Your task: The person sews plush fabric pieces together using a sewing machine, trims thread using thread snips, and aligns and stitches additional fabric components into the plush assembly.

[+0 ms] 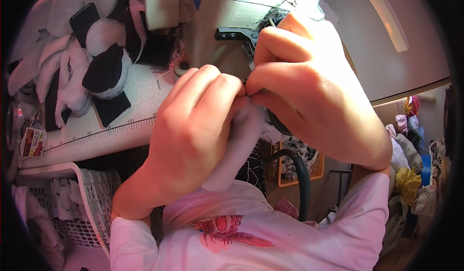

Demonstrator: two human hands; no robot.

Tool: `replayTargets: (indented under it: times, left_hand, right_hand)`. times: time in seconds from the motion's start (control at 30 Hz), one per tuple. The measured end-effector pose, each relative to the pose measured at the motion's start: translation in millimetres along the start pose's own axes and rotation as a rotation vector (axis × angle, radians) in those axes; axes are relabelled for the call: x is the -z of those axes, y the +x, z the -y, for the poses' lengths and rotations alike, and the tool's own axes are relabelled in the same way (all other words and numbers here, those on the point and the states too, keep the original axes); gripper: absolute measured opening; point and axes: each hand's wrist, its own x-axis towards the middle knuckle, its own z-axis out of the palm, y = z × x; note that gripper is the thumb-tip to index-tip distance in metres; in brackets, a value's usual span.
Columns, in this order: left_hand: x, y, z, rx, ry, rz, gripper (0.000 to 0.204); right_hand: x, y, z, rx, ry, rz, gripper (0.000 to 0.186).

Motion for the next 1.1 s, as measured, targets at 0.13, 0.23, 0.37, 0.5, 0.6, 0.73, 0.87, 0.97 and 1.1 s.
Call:
replayTargets:
  times: [0.13,0.23,0.37,0.5,0.6,0.73,0.87,0.97,1.1]
  left_hand:
    - [-4,-5,4,0.017,-0.028,-0.090,0.014]
    - [-4,-6,3,0.023,-0.038,-0.107,0.015]
    - [-7,-6,4,-0.010,-0.017,-0.138,0.015]
    - [-8,0,-4,0.147,-0.128,-0.183,0.019]
    - [-5,5,3,0.148,-0.084,-0.117,0.016]
    - [-6,7,10,0.050,-0.042,-0.137,0.012]
    - [-10,7,16,-0.020,-0.100,-0.124,0.014]
    - [-15,11,17,-0.161,-0.086,-0.155,0.014]
    - [-24,15,18,-0.215,-0.083,-0.163,0.015]
  right_hand:
    - [-4,0,0,-0.019,0.066,-0.107,0.018]
    - [-5,0,-1,-0.003,0.057,-0.167,0.020]
    - [-4,8,3,0.114,0.100,-0.310,0.022]
    - [-10,6,2,0.079,-0.004,-0.327,0.022]
    - [-7,5,6,0.044,-0.066,-0.301,0.022]
    - [-5,1,3,0.023,-0.091,-0.303,0.021]
    - [11,-26,6,-0.048,-0.015,-0.393,0.016]
    - [26,-52,10,-0.125,-0.013,-0.359,0.010]
    - [23,-79,14,-0.198,0.074,-0.343,0.011]
